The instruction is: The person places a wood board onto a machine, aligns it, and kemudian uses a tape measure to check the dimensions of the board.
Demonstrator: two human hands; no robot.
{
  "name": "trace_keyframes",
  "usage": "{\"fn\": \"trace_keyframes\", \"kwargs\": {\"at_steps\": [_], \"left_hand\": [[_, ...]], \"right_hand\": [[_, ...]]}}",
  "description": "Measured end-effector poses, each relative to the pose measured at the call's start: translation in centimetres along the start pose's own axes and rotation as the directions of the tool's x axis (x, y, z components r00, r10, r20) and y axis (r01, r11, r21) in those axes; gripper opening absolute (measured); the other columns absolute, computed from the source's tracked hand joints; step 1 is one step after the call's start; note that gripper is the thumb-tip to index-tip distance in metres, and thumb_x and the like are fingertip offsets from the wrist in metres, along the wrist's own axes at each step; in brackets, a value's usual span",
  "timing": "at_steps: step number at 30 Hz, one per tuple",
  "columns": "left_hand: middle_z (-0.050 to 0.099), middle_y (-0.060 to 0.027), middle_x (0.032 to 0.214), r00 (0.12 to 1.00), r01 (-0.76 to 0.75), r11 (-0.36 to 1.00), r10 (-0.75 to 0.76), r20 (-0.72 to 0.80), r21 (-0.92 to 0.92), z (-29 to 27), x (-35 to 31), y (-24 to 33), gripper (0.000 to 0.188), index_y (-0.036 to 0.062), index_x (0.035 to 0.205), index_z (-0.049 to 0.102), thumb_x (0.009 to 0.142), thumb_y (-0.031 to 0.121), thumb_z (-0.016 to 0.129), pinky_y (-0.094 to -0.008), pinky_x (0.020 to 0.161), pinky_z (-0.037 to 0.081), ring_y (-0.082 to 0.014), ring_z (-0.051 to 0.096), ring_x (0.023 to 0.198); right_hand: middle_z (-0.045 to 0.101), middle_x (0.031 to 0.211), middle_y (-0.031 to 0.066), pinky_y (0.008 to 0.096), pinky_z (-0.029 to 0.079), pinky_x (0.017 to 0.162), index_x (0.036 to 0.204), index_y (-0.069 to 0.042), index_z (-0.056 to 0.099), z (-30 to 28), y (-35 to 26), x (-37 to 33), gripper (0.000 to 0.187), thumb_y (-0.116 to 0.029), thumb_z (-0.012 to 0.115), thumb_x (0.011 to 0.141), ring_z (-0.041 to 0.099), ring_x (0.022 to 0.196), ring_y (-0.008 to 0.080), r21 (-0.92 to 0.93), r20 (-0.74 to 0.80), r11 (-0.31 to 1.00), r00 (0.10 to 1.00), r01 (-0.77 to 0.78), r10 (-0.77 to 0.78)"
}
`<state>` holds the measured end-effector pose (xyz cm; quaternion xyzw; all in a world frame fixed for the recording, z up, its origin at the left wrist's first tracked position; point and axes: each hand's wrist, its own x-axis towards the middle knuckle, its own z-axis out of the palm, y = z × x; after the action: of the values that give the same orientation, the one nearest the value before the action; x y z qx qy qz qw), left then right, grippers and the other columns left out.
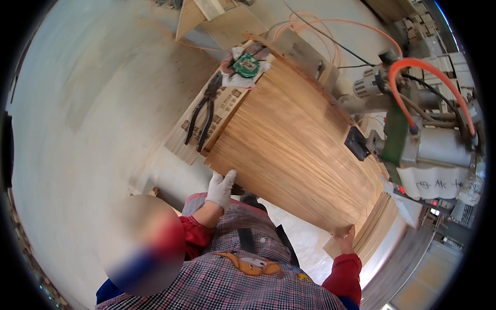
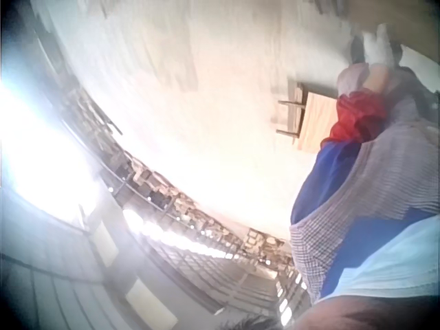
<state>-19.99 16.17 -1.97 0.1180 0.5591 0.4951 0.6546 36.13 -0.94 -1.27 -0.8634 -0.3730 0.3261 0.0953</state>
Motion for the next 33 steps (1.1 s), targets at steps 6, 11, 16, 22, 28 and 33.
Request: {"fn": "trace_keyframes", "kwargs": {"at_steps": [6,11,16,22,28,33], "left_hand": [[0.054,-0.0115,0.091,0.989,0.141,0.989,-0.142,-0.04,-0.033,1.9,-1.0,2.4,0.034,0.0059,0.115,0.038,0.086,0.018,0.052,-0.0348,0.056,0.05,-0.0218,0.056,0.072],[0.058,-0.0101,0.079,0.976,0.168,0.986,-0.167,-0.142,-0.006,1.7,-1.0,2.4,0.03,0.0058,0.101,0.049,0.086,0.031,0.054,-0.0365,0.055,0.054,-0.022,0.06,0.065],[0.055,-0.0088,0.072,0.982,0.172,0.981,-0.165,-0.087,0.084,0.8,0.1,1.6,0.031,0.0056,0.095,0.051,0.086,0.035,0.053,-0.0417,0.058,0.053,-0.0232,0.057,0.061],[0.057,-0.0102,0.076,0.985,0.174,0.974,-0.17,-0.034,0.143,-0.3,0.6,2.2,0.036,0.0063,0.093,0.054,0.086,0.042,0.052,-0.0429,0.064,0.053,-0.0257,0.059,0.069],[0.058,-0.0101,0.079,0.97,0.238,0.962,-0.23,-0.078,0.134,-0.4,1.0,2.6,0.039,0.0046,0.092,0.054,0.086,0.043,0.05,-0.0444,0.069,0.052,-0.0266,0.059,0.073],[0.058,-0.0096,0.082,0.957,0.286,0.943,-0.273,-0.094,0.171,0.0,0.9,3.1,0.041,0.0055,0.096,0.053,0.085,0.044,0.051,-0.0445,0.071,0.051,-0.027,0.058,0.076]], "right_hand": [[0.031,0.132,0.016,0.0335,0.033,0.099,0.136,0.001,0.016,-0.3,2.0,-0.1,0.107,-0.001,0.077,0.048,0.034,0.122,0.0268,-0.02,-0.014,0.979,0.979,0.205,-0.205],[0.038,0.125,0.0239,0.0364,0.038,0.094,0.133,0.005,0.021,-0.6,-6.1,-2.3,0.106,-0.014,0.082,0.048,0.042,0.115,0.0343,-0.362,-0.07,0.918,0.977,0.164,-0.202],[0.039,0.124,0.0257,0.0399,0.045,0.085,0.131,0.004,0.023,-1.6,-7.5,-3.7,0.104,-0.021,0.082,0.049,0.049,0.106,0.0386,-0.504,-0.056,0.855,0.983,0.122,-0.174],[0.041,0.124,0.0236,0.0393,0.046,0.082,0.129,0.004,0.028,-1.8,-9.5,-3.8,0.1,-0.025,0.082,0.05,0.052,0.102,0.037,-0.538,-0.064,0.842,0.994,0.044,-0.093],[0.042,0.124,0.0215,0.0382,0.048,0.079,0.129,0.003,0.027,-2.6,-10.7,-4.5,0.101,-0.027,0.082,0.05,0.056,0.097,0.0348,-0.541,-0.046,0.841,0.999,-0.006,-0.023],[0.042,0.123,0.0207,0.0384,0.049,0.077,0.13,0.002,0.028,-2.9,-10.4,-4.4,0.101,-0.029,0.082,0.05,0.056,0.095,0.0342,-0.556,-0.039,0.831,0.999,0.008,-0.037]]}}
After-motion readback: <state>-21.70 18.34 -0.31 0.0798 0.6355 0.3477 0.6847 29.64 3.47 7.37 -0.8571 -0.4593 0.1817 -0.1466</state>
